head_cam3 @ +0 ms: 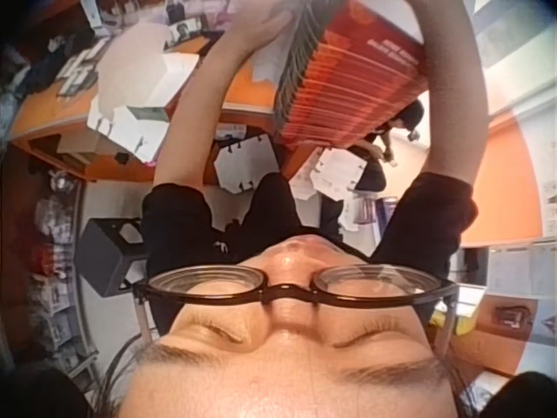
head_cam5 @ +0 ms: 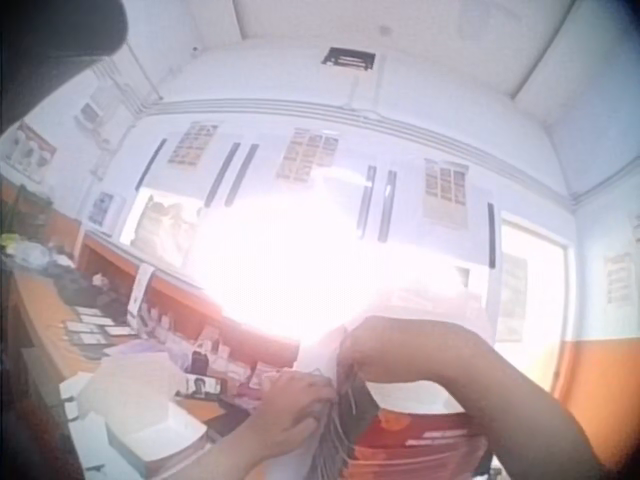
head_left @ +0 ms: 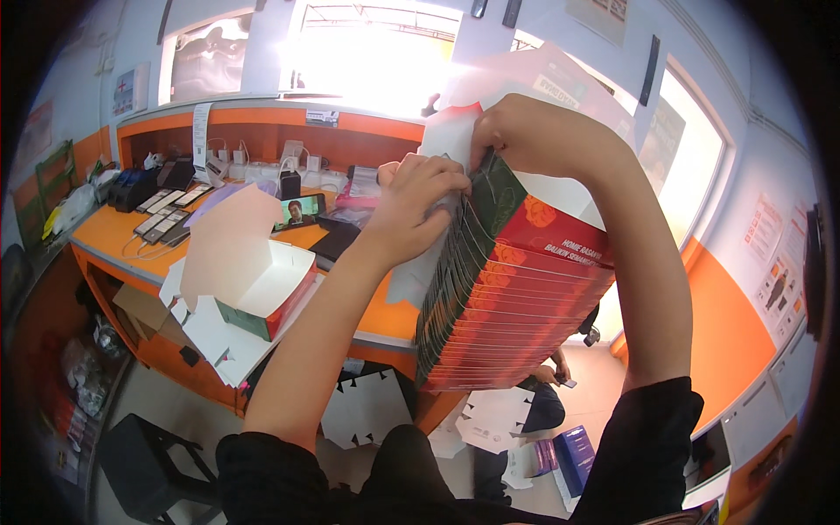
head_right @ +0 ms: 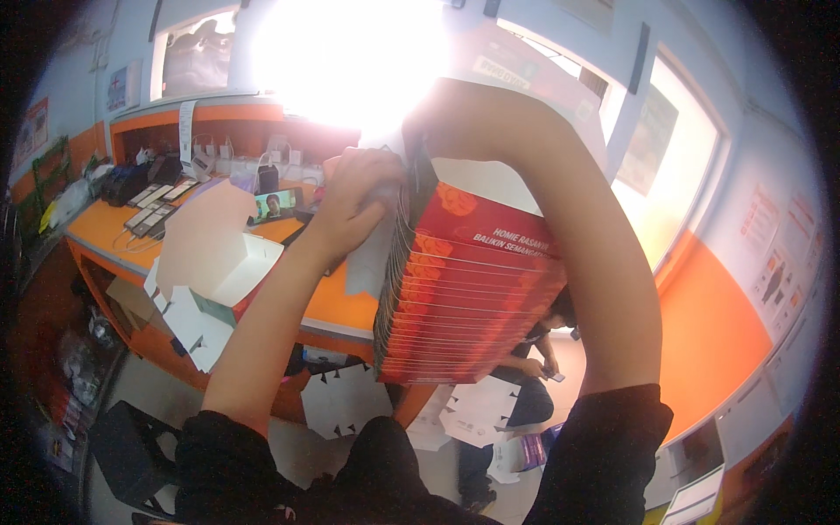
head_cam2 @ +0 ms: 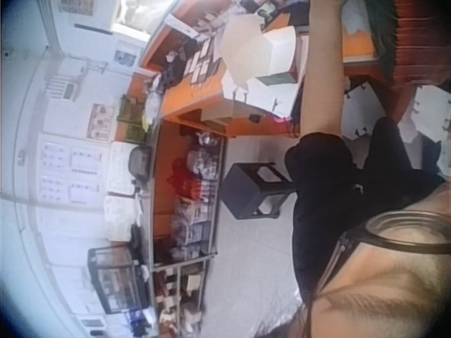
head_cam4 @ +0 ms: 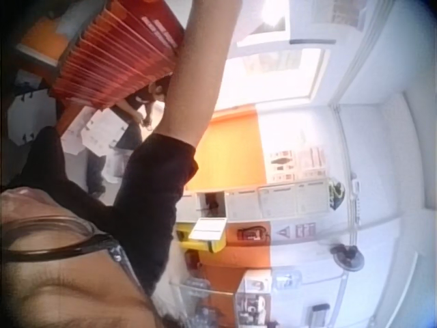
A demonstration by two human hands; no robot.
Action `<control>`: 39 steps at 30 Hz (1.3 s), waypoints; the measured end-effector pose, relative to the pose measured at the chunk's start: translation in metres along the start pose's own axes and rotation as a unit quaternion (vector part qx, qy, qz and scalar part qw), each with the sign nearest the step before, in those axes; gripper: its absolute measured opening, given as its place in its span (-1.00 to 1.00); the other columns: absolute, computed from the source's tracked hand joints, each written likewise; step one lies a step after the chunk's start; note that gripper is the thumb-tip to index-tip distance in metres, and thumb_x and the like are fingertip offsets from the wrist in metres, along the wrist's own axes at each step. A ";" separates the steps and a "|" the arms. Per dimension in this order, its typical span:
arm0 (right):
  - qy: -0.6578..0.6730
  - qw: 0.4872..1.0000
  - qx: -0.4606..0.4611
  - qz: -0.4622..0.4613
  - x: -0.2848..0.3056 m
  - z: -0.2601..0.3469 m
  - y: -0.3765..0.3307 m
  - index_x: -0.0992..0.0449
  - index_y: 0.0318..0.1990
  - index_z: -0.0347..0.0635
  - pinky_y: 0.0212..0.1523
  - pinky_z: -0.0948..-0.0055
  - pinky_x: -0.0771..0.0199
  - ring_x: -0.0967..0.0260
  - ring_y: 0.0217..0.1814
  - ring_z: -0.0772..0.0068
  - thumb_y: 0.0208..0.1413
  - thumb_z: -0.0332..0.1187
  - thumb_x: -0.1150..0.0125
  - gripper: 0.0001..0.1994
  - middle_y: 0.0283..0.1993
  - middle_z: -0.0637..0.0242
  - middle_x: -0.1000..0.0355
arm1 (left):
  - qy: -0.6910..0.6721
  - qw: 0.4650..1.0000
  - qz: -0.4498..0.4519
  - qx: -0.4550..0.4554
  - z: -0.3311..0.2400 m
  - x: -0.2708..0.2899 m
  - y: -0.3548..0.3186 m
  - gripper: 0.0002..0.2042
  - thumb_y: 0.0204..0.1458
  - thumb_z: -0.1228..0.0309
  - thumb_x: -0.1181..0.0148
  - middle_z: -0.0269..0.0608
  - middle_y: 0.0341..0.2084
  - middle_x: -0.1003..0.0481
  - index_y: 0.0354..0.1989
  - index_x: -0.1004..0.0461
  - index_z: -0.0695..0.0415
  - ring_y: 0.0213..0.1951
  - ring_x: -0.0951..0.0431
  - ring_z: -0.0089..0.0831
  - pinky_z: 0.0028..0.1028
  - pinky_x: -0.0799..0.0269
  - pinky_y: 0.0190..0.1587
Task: The person folds a flat piece of white and green cardboard into a box shape by hand and then places it on top of a stack of similar red and white boxes.
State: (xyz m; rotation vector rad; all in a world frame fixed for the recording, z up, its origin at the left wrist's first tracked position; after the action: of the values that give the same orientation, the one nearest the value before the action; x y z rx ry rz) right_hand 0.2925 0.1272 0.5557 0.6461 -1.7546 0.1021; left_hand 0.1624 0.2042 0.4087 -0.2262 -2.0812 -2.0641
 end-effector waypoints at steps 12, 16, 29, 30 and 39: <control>-0.019 0.999 0.008 0.034 -0.008 0.004 0.006 -0.59 -0.33 -0.21 -0.20 0.34 -0.41 -0.44 -0.28 0.14 -0.18 -0.72 0.04 -0.68 -0.37 0.10 -0.50 | 0.125 0.992 0.005 -0.004 -0.005 -0.002 0.005 -0.77 -0.21 0.42 -0.11 -0.41 -0.32 -0.33 -0.28 -0.46 -0.02 -0.17 -0.35 -0.45 -0.26 -0.01 -0.09; -0.004 0.997 0.059 0.053 -0.020 -0.001 0.008 -0.42 -0.10 -0.15 -0.16 0.30 -0.40 -0.46 -0.14 0.08 -0.13 -0.73 0.07 -0.60 -0.30 0.11 -0.54 | 0.043 0.998 0.012 0.053 0.008 -0.004 -0.001 -0.73 -0.17 0.40 -0.12 -0.39 -0.24 -0.37 -0.21 -0.46 -0.01 -0.10 -0.35 -0.38 -0.24 -0.01 -0.04; -0.030 0.995 -0.032 0.091 -0.017 -0.009 -0.011 -0.12 0.16 -0.09 -0.07 0.41 -0.41 -0.43 -0.08 0.24 0.14 -0.54 0.12 -0.59 -0.09 0.16 -0.40 | -0.270 0.941 -0.017 0.205 -0.051 -0.045 -0.006 0.10 -0.08 0.11 -0.34 0.25 0.35 0.24 0.37 0.45 0.27 0.41 0.26 -0.01 -0.28 0.21 0.38; 0.082 0.992 -0.046 0.086 -0.009 -0.010 -0.017 -0.11 0.20 -0.09 -0.03 0.42 -0.41 -0.41 -0.03 0.25 0.18 -0.47 0.16 -0.60 -0.02 0.14 -0.37 | -0.278 0.937 -0.020 0.210 -0.049 -0.045 -0.006 0.11 -0.08 0.11 -0.35 0.26 0.36 0.26 0.37 0.46 0.28 0.41 0.26 0.00 -0.28 0.21 0.38; 0.069 0.997 -0.027 0.015 -0.018 0.044 -0.053 -0.06 0.37 -0.07 0.38 0.30 0.11 -0.03 0.41 0.11 0.30 -0.05 0.20 -0.44 0.39 0.10 -0.07 | -0.247 0.946 -0.034 0.208 -0.059 -0.035 -0.004 0.11 -0.07 0.26 -0.35 0.28 0.34 0.22 0.33 0.54 0.37 0.38 0.17 0.06 -0.25 0.14 0.36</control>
State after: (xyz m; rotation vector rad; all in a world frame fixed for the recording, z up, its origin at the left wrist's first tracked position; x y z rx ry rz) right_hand 0.2819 0.0718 0.5121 0.5613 -1.6277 0.1169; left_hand 0.1972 0.1461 0.3965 -0.6658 -2.7923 -1.6591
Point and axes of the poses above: each hand's wrist, its own y-axis towards the middle knuckle, its own x-axis out of the back of the hand, z = x × y, the point moved 2 cm from there along y, towards the middle knuckle
